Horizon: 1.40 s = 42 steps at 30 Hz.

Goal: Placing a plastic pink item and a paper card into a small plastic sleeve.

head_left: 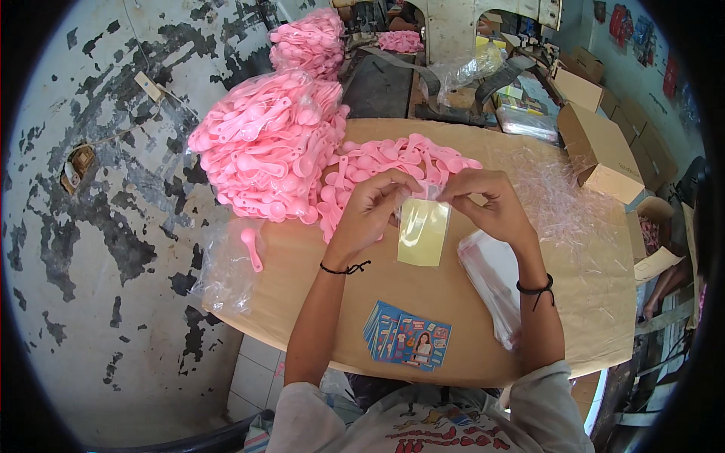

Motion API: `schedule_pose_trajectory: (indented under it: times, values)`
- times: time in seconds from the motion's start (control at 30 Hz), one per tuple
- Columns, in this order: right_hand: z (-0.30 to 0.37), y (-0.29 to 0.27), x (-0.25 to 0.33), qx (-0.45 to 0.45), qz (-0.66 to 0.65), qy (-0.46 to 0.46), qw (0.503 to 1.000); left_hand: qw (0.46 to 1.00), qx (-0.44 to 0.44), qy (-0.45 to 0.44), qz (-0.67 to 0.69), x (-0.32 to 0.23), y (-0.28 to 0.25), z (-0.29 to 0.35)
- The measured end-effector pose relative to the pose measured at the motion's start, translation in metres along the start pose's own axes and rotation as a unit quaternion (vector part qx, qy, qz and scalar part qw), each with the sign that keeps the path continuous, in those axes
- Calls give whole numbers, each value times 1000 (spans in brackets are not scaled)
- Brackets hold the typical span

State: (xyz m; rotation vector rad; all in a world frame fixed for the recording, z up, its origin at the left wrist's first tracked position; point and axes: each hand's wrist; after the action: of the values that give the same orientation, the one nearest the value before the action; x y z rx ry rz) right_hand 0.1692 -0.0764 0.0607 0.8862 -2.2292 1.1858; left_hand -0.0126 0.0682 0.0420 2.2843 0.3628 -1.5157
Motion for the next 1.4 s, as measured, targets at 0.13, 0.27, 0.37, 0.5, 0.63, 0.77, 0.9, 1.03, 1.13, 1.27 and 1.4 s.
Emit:
schedule_pose_trajectory:
  times: [0.13,0.27,0.37,0.5,0.63,0.77,0.9,1.03,1.13,1.27,1.4]
  values:
    - [2,0,-4,-11,3,-49,999,1000,30,3,-6,-1,-1,1]
    - [2,-1,0,7,-14,-23,1000,998,32,-47,12,-5,-3,3]
    - [3,-1,-1,10,-27,-21,999,993,52,-72,73,-5,-4,5]
    - [5,-3,-5,-19,-13,7,1000,995,45,-60,63,-3,3,5]
    - [-1,-3,18,-109,-208,145,961,999,35,-14,10,6,3,4]
    - [6,-16,37,69,-39,189,979,996,37,84,20,9,18,0]
    - [36,-55,80,-129,46,101,985,993,-5,38,111,8,17,-4]
    - [171,-133,115,-196,197,186,942,999,22,6,23,17,15,-2]
    - [337,-173,112,-219,264,288,894,991,79,8,-109,19,23,1]
    - [535,-128,88,-331,79,547,765,963,153,27,-219,21,32,8]
    - [689,-80,57,-474,353,634,498,941,234,-12,-245,34,59,10]
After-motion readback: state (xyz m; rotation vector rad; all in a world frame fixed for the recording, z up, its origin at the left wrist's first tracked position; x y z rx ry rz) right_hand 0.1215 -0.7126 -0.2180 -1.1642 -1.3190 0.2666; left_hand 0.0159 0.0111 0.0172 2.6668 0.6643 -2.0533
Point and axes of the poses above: each hand's wrist, its own z-axis away from the middle knuckle, its own y-axis out of the palm, x = y × z, and after that the axes turned 11 degrees about z, right-handed
